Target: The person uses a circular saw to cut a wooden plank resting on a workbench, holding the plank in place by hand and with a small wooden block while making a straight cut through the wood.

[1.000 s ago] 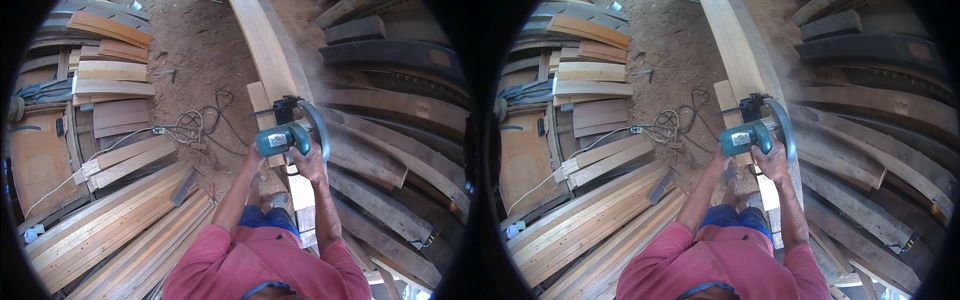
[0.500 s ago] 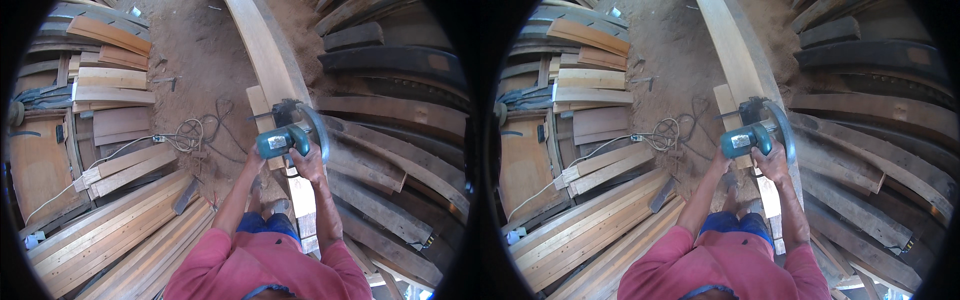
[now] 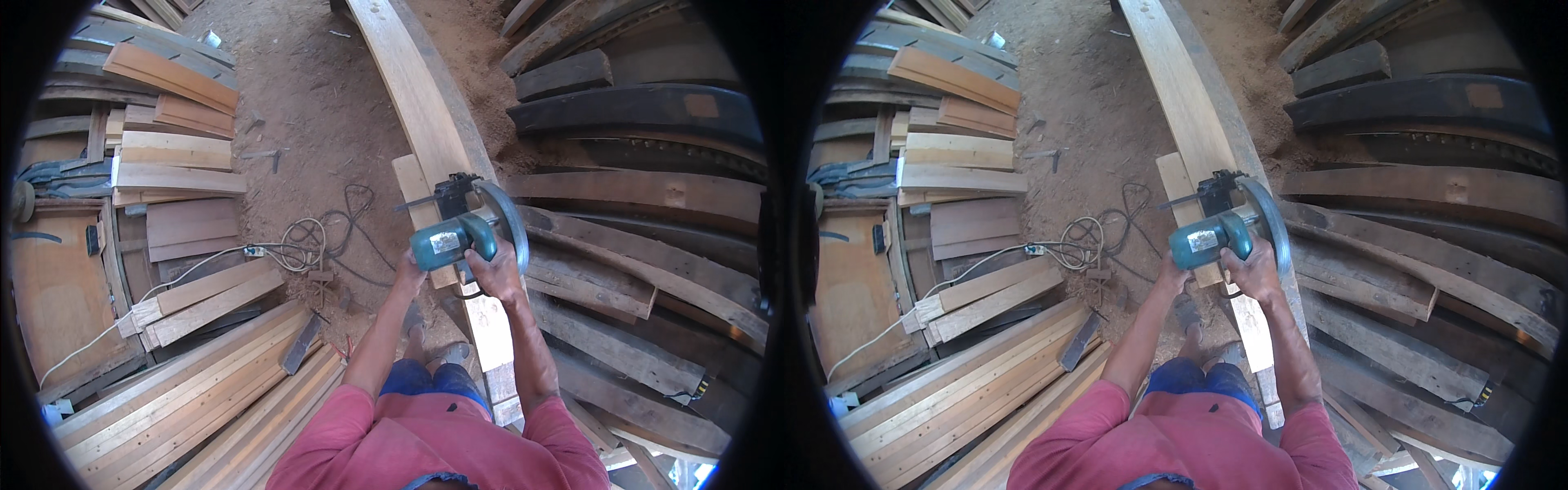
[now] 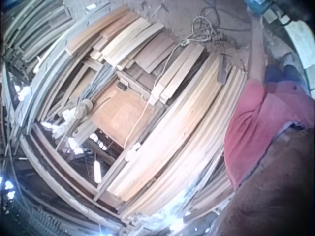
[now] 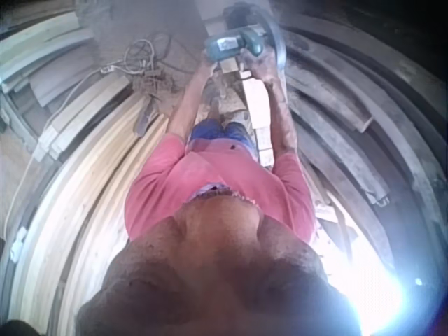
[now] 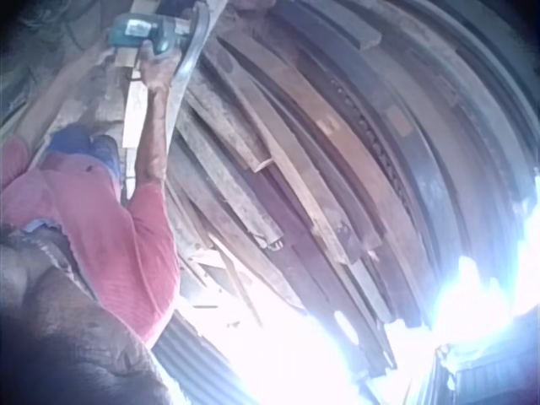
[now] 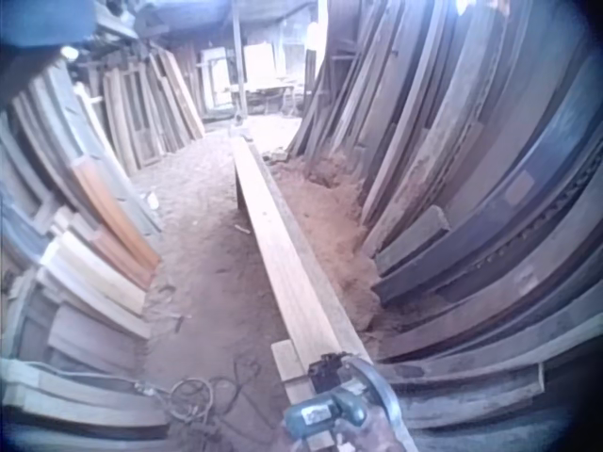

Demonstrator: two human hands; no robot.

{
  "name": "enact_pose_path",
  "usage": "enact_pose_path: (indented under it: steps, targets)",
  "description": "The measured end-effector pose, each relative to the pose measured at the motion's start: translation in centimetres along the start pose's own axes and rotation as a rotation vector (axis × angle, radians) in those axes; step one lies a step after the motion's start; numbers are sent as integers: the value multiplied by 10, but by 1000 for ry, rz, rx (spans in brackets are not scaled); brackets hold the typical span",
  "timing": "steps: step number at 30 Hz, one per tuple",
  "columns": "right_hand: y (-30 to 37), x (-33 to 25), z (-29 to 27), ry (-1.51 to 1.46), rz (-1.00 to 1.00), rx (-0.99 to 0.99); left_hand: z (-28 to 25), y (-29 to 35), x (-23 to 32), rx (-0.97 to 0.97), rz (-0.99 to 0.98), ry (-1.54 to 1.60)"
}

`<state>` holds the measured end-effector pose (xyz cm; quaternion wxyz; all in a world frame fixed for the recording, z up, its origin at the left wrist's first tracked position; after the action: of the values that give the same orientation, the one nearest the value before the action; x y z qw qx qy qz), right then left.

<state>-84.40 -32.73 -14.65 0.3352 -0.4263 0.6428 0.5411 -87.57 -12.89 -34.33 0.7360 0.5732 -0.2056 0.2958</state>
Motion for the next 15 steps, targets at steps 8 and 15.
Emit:
enact_pose_path:
  steps: [8,15]
  targets:
    - [-12,18,-4,-105,-6,26,1,-20,-8,22,22,-93]
    - [-28,23,-11,-46,32,55,11,-26,6,127,-143,16]
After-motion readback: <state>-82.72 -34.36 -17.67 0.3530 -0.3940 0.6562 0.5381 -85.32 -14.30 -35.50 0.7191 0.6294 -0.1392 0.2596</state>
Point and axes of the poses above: each hand's wrist, its own y-axis away from the middle knuckle, its own z-axis out of the palm, x = y × z, the point moved 7 cm from there along -y, towards the middle knuckle, and after that the axes turned 3 degrees about -z, right-handed, at the moved point
